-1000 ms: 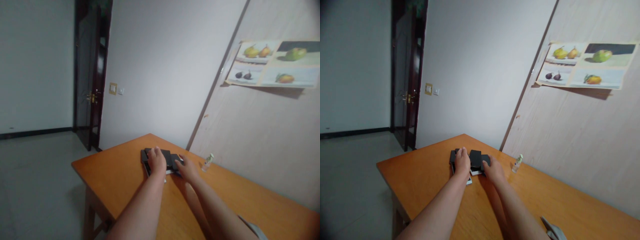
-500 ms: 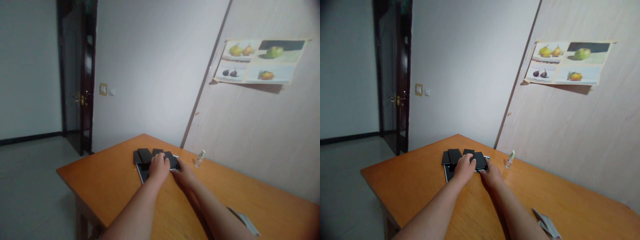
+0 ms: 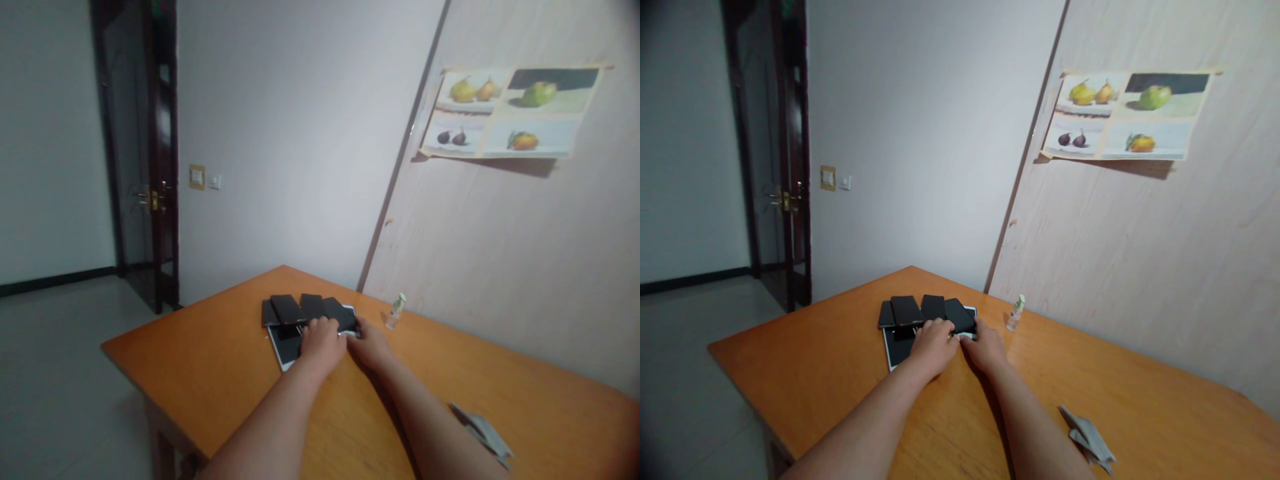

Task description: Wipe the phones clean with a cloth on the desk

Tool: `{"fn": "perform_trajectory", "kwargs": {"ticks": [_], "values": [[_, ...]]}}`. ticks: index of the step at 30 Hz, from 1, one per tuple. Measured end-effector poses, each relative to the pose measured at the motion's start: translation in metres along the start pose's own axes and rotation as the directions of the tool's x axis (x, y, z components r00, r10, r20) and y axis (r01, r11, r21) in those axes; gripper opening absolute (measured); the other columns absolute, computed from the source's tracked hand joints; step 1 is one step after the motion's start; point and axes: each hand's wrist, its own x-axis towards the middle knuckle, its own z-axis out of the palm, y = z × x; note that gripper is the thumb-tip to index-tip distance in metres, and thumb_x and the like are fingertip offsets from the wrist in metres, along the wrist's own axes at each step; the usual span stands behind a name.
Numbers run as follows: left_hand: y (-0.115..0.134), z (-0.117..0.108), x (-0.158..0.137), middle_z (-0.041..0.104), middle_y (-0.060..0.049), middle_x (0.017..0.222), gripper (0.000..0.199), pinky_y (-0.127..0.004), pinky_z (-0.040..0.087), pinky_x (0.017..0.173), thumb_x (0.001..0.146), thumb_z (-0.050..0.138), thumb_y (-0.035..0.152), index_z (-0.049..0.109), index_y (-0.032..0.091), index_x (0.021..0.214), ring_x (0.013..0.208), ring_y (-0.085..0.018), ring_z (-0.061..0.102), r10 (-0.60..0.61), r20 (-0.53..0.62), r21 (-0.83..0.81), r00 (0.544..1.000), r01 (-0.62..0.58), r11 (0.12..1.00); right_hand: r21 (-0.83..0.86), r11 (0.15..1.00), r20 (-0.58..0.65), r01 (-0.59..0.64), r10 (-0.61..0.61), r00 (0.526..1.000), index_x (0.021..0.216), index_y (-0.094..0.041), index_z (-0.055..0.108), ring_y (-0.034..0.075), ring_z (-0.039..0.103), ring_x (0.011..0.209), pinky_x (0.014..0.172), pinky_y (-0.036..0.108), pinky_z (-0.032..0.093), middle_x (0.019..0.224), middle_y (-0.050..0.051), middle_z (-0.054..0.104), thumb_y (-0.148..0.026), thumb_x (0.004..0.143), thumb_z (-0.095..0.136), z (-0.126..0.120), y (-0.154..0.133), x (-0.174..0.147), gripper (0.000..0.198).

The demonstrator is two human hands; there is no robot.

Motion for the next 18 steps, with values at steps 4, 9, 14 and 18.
{"fn": "perform_trajectory", "kwargs": {"ticks": [4,9,14,18], "values": [[0.000,0.001,0.000,0.068,-0.014,0.110,0.020,-0.044,0.044,0.094,0.088,0.057,0.031,0.071,0.022,0.099,0.108,-0.033,0.058,0.021,-0.013,0.002,1.000,-0.021,1.000,-0.088,0.996,-0.022,-0.007,0.005,1.000,0.128,-0.023,0.066,0.030,0.065,0.109,0.094,0.035,0.044,0.110,0.009,0.074,-0.032,0.075,0.070,0.002,-0.005,-0.002,0.054],[0.002,-0.002,0.000,0.069,-0.015,0.109,0.022,-0.040,0.046,0.091,0.089,0.055,0.030,0.072,0.021,0.099,0.106,-0.031,0.059,0.025,0.009,0.041,1.000,-0.025,0.999,0.010,0.999,-0.025,0.046,-0.046,0.999,0.135,-0.023,0.061,0.027,0.064,0.112,0.096,0.034,0.046,0.119,0.008,0.072,-0.024,0.078,0.062,0.008,0.000,0.003,0.057],[0.004,-0.006,-0.001,0.071,-0.013,0.110,0.025,-0.039,0.046,0.092,0.090,0.053,0.031,0.072,0.020,0.102,0.107,-0.030,0.059,0.024,0.047,0.079,0.999,-0.028,0.997,-0.074,0.991,-0.055,-0.108,0.104,0.993,0.138,-0.017,0.057,0.024,0.065,0.112,0.093,0.031,0.048,0.120,0.010,0.072,-0.020,0.082,0.051,0.005,0.009,0.008,0.056],[0.008,-0.011,0.000,0.073,-0.014,0.104,0.029,-0.039,0.048,0.087,0.092,0.045,0.028,0.073,0.019,0.098,0.103,-0.030,0.063,-0.029,0.091,0.111,0.995,0.018,0.994,-0.258,0.934,-0.049,-0.248,0.244,0.969,0.129,-0.015,0.063,0.029,0.065,0.111,0.089,0.035,0.048,0.119,0.016,0.071,-0.034,0.083,0.054,-0.002,0.008,0.009,0.050]]}}
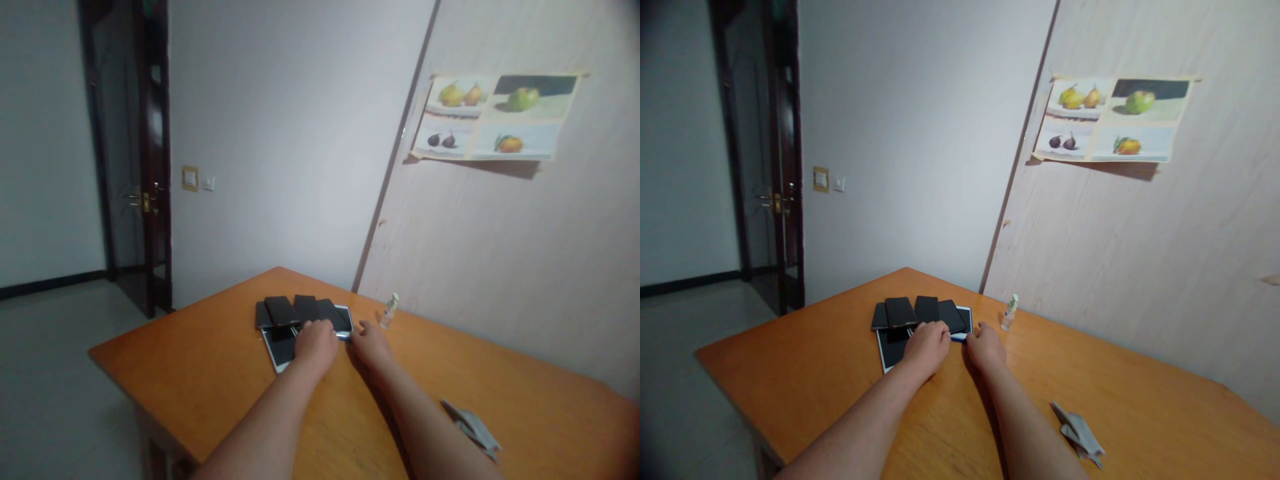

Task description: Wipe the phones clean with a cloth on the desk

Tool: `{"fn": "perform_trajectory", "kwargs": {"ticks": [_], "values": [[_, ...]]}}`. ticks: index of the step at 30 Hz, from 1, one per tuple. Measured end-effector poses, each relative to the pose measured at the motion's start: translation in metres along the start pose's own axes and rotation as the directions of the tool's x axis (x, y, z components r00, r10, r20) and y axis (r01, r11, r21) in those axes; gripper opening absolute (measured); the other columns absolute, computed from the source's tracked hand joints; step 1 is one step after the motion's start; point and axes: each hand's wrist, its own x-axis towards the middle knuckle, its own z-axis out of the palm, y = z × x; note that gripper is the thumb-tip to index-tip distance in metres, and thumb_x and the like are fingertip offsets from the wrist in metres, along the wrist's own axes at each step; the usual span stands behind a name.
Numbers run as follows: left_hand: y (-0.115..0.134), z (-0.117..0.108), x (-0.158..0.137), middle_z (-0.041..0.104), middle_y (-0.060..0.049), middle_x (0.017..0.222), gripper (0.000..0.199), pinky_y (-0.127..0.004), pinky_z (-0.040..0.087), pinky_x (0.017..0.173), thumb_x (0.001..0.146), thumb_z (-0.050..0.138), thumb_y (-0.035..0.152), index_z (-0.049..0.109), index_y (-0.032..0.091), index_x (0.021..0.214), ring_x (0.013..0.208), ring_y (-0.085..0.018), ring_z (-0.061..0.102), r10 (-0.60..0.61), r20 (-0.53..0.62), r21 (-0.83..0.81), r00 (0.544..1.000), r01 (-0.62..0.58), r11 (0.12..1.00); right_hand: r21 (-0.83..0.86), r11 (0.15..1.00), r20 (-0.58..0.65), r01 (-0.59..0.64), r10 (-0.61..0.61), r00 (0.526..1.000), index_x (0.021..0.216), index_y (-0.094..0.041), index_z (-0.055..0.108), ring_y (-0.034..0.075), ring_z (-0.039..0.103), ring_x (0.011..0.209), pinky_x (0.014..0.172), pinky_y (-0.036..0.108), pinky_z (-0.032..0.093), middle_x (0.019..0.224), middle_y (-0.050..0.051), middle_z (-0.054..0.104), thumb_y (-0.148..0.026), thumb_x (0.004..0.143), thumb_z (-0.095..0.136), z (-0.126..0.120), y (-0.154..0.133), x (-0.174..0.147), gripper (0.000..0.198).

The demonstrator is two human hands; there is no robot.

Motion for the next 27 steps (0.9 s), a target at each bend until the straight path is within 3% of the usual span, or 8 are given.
{"fn": "perform_trajectory", "kwargs": {"ticks": [4,6,14,27], "values": [[0.004,-0.004,-0.001,0.074,-0.016,0.098,0.034,-0.039,0.050,0.083,0.093,0.042,0.027,0.074,0.017,0.093,0.098,-0.031,0.068,-0.029,0.055,0.020,0.998,0.027,0.999,-0.047,0.999,0.071,-0.028,0.031,0.997,0.090,-0.019,0.075,0.029,0.070,0.094,0.074,0.034,0.048,0.101,0.015,0.075,-0.041,0.081,0.055,-0.003,-0.006,-0.002,0.032],[0.005,-0.005,-0.002,0.075,-0.017,0.098,0.035,-0.040,0.050,0.083,0.093,0.041,0.028,0.075,0.017,0.093,0.100,-0.032,0.068,-0.018,0.066,0.023,0.998,0.017,1.000,-0.041,0.999,0.081,-0.027,0.030,0.996,0.082,-0.019,0.075,0.027,0.070,0.089,0.069,0.032,0.046,0.095,0.013,0.076,-0.041,0.081,0.055,-0.003,-0.008,-0.002,0.029],[0.010,-0.001,-0.006,0.075,-0.017,0.101,0.033,-0.040,0.051,0.085,0.091,0.047,0.034,0.076,0.018,0.095,0.102,-0.032,0.068,-0.007,0.125,-0.003,0.992,0.008,1.000,-0.027,0.999,0.095,-0.028,0.031,0.995,0.079,-0.019,0.075,0.023,0.069,0.081,0.064,0.027,0.044,0.086,0.012,0.076,-0.044,0.082,0.056,0.000,-0.007,0.004,0.032],[0.014,0.003,-0.009,0.075,-0.018,0.102,0.037,-0.041,0.051,0.087,0.089,0.048,0.039,0.077,0.018,0.095,0.105,-0.034,0.067,-0.010,0.152,-0.063,0.988,0.020,0.998,-0.107,0.994,0.111,-0.002,0.014,0.994,0.088,-0.019,0.076,0.023,0.070,0.086,0.065,0.027,0.044,0.095,0.013,0.076,-0.046,0.084,0.053,-0.003,-0.009,0.003,0.037]]}}
